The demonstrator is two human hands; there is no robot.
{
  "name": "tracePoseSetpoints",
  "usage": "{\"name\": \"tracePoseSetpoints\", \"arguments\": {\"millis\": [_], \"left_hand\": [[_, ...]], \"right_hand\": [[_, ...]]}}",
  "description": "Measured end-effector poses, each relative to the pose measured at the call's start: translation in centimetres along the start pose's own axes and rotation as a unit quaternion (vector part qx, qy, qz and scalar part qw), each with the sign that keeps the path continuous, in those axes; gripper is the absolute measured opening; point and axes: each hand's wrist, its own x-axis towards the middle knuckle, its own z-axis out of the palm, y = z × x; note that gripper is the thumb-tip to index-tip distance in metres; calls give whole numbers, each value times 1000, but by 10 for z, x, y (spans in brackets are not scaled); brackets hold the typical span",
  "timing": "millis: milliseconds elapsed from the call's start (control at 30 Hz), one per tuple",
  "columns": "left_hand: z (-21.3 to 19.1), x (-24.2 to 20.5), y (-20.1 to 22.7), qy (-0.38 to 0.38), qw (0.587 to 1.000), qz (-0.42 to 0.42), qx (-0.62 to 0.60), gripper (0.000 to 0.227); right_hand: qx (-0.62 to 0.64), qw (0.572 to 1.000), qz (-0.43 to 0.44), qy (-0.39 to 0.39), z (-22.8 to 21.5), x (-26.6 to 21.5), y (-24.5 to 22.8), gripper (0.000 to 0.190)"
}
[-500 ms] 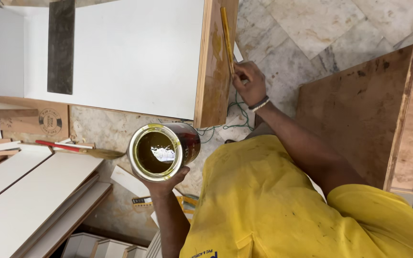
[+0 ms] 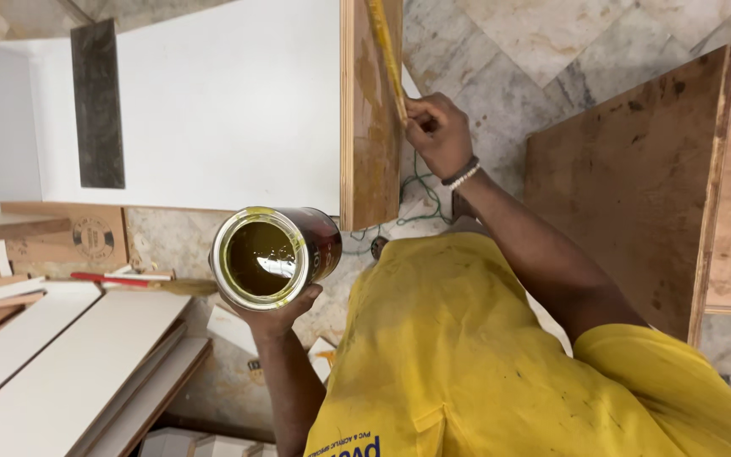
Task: The person applies a liquid adhesive from a can onto the edges of various wooden furniture panels using a wooden stick as an applicator.
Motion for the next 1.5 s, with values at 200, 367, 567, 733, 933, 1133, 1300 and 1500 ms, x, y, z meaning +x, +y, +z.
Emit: {"name": "tracePoseSetpoints", "arguments": {"millis": [200, 367, 567, 733, 933, 1133, 1300, 1500], "left_hand": [[-5, 15, 4, -22, 1000, 8, -8, 112], [-5, 26, 2, -35, 999, 17, -21, 108], [-1, 26, 1, -32, 999, 15, -14, 107], [3, 22, 4, -15, 1000, 21, -10, 109], [7, 19, 6, 2, 1000, 13, -4, 110], [15, 18, 5, -2, 1000, 13, 0, 111], [15, 16, 4, -12, 1000, 9, 7, 110], [13, 17, 0, -2, 1000, 2, -15, 113]], "right_hand": [[-31, 997, -58, -38, 11, -12, -19, 20], [-48, 997, -65, -3, 4, -7, -9, 20], [14, 999, 13, -28, -3, 48, 9, 22], [-62, 997, -29, -30, 10, 41, 1, 19], [-34, 999, -20, -14, -6, 35, -3, 17], [25, 998, 32, -51, -7, 55, 24, 17], [-3, 998, -1, -64, -6, 48, 20, 17], [-39, 997, 3, -67, -4, 28, 0, 17]]}}
